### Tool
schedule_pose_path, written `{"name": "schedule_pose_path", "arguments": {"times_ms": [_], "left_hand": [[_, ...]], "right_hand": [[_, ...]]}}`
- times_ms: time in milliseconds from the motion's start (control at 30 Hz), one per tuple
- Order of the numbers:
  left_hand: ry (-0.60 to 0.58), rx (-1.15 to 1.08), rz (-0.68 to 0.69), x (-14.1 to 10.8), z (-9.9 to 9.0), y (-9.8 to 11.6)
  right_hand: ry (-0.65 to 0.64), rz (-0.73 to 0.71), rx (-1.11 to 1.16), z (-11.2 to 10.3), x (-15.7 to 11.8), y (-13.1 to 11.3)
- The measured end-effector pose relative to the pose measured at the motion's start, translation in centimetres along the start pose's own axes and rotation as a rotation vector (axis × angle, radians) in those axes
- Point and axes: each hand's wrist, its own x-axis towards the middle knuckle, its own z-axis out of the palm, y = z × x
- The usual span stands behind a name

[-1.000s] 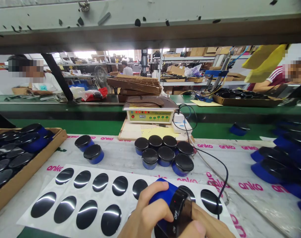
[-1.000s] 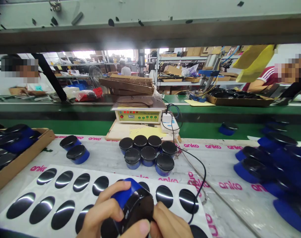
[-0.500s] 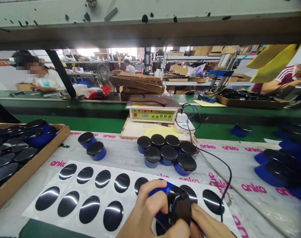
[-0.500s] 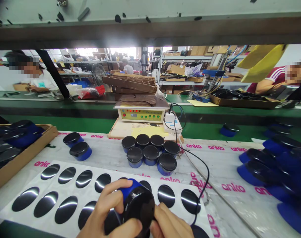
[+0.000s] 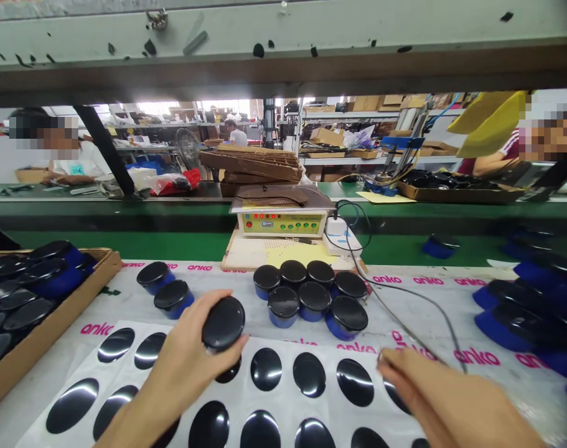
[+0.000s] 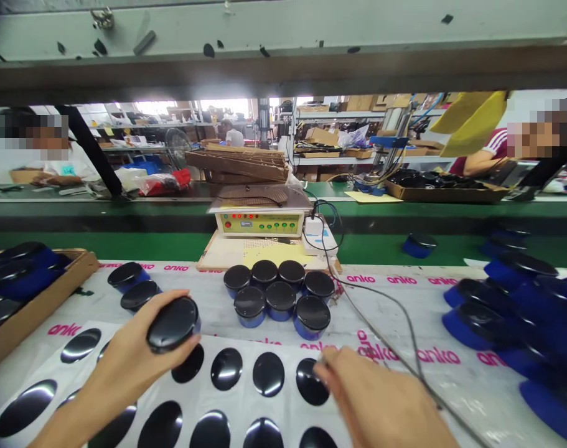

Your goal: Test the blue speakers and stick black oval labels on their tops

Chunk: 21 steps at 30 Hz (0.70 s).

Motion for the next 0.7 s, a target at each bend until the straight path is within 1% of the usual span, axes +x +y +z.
{"name": "schedule_pose_path", "arguments": {"times_ms": [33, 67, 133, 167, 233, 300, 367, 433, 500, 600, 700], "left_hand": [[-0.052, -0.022, -0.05, 0.7, 0.5, -0.8], [-0.127, -0.053, -0.045, 1.4, 1.2, -1.4], [-0.253, -0.084, 0.037, 2.4, 2.7, -2.1], [-0.285, -0.077, 0.069, 2.8, 3.3, -2.1], [-0.301, -0.037, 0.101, 3.5, 4.2, -1.6], [-0.286, 0.022, 0.136, 4.1, 4.7, -0.5], [-0.267, 0.084, 0.186, 4.7, 5.0, 0.7], [-0.259, 0.137, 0.23, 5.1, 5.5, 1.7], [-0.256, 0.173, 0.26, 5.5, 6.1, 2.3], [-0.254, 0.198, 0.282, 5.7, 6.9, 2.3], [-0.253, 0.197, 0.29, 5.9, 7.0, 2.1]], "right_hand": [[-0.012, 0.035, -0.049, 0.0, 0.6, 1.1], [-0.024, 0.07, -0.106, 0.2, 1.4, 2.0], [-0.073, 0.059, -0.195, 1.4, 3.1, 3.1], [-0.104, 0.039, -0.224, 2.3, 3.9, 3.3], [-0.155, 0.004, -0.256, 4.4, 5.4, 3.2], [-0.182, 0.016, -0.268, 6.2, 6.4, 2.8], [-0.192, 0.034, -0.254, 7.2, 6.8, 2.5], [-0.198, 0.045, -0.207, 7.3, 6.6, 2.5], [-0.2, 0.057, -0.147, 6.8, 6.2, 2.7], [-0.213, 0.075, -0.066, 5.8, 5.4, 2.7], [-0.238, 0.104, 0.003, 5.2, 4.9, 2.4]]}}
